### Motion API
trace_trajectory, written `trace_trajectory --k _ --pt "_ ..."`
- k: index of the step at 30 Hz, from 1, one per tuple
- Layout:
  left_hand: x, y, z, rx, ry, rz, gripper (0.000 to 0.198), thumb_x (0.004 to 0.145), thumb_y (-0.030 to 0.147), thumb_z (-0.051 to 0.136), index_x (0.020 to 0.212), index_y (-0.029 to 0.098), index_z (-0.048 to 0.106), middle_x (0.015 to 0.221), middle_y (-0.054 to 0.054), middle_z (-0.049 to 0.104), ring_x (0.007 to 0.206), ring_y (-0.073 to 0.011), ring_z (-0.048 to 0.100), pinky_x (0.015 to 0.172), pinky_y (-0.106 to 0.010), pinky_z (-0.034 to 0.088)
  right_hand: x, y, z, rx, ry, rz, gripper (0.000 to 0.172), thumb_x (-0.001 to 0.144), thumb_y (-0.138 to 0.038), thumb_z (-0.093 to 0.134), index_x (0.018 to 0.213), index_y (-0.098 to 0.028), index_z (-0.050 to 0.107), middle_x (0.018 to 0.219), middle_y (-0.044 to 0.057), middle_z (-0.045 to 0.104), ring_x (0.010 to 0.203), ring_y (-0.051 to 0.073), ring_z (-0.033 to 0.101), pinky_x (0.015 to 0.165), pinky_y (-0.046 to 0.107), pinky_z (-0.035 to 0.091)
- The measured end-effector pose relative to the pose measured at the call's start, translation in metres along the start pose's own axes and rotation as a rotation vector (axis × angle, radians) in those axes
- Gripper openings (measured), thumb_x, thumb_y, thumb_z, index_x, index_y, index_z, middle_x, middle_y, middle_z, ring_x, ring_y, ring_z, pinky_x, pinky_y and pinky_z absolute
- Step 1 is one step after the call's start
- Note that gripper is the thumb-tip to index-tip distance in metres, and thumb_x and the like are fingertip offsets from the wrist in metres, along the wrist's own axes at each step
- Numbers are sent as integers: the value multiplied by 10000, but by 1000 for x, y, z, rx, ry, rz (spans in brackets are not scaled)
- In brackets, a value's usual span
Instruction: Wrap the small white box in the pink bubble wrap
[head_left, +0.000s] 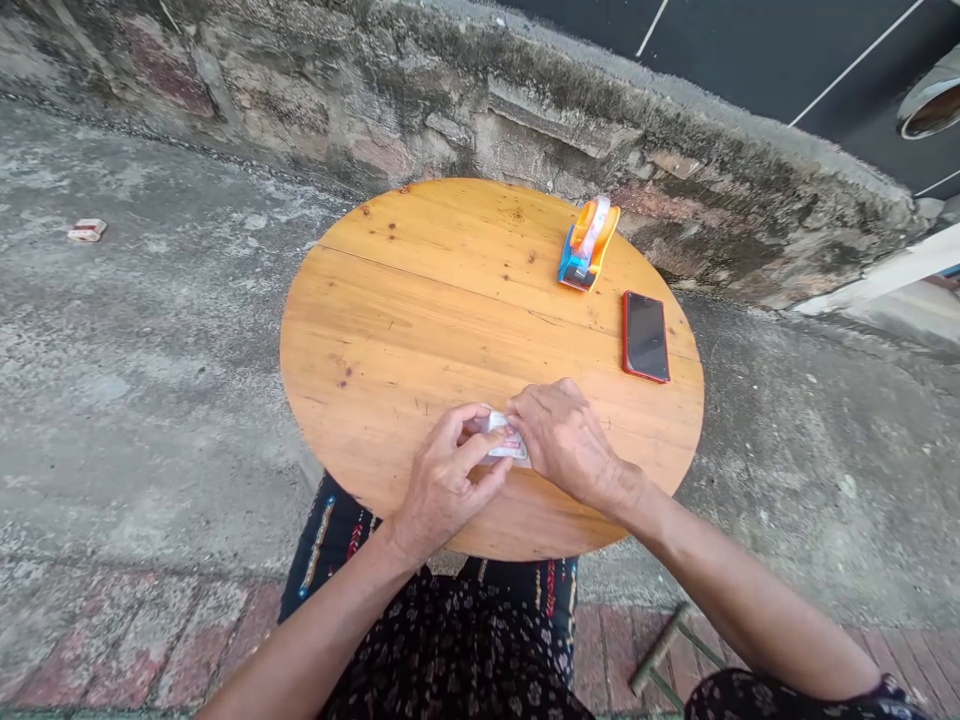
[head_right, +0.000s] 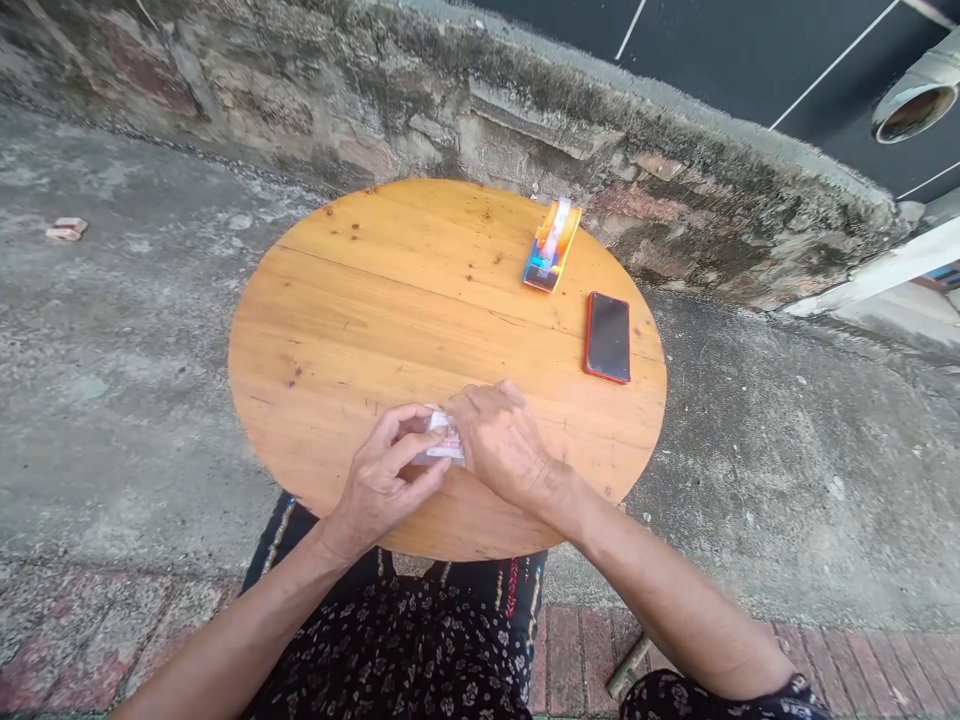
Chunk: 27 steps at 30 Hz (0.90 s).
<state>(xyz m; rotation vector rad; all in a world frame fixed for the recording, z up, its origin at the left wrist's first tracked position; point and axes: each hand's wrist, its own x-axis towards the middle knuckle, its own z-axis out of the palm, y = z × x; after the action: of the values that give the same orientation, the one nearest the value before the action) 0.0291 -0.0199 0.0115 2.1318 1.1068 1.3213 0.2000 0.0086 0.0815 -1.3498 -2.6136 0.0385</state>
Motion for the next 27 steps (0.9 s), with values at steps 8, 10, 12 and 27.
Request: trace_trajectory --k 8,10,12,27 --pt "-1 -2 0 20 12 16 220 824 149 640 1042 179 643 1188 -113 544 1021 -195 601 875 -365 561 -14 -3 1 -149 58 -134 181 945 -127 460 903 -166 632 823 45 631 772 195 521 755 351 295" --pt "-2 -3 0 18 18 18 237 828 147 634 1062 184 638 1192 -112 544 1018 -192 602 874 -365 562 -19 -5 0 -140 70 -128 195 947 -124 453 970 -159 644 852 56 642 785 196 533 750 354 308" --pt "-3 -3 1 15 15 18 247 830 152 631 1074 194 638 1202 -107 544 1016 -190 604 874 -366 563 -26 -7 1 -76 100 -89 213 950 -132 452 1039 -159 643 899 67 655 810 197 553 754 355 332" --pt "-7 13 -6 36 -1 58 295 809 82 631 1084 188 609 1209 -101 527 1041 -186 600 850 -339 584 -72 -20 37 429 278 220 442 855 -246 627 1265 -211 468 1137 112 607 988 237 601 868 442 529"
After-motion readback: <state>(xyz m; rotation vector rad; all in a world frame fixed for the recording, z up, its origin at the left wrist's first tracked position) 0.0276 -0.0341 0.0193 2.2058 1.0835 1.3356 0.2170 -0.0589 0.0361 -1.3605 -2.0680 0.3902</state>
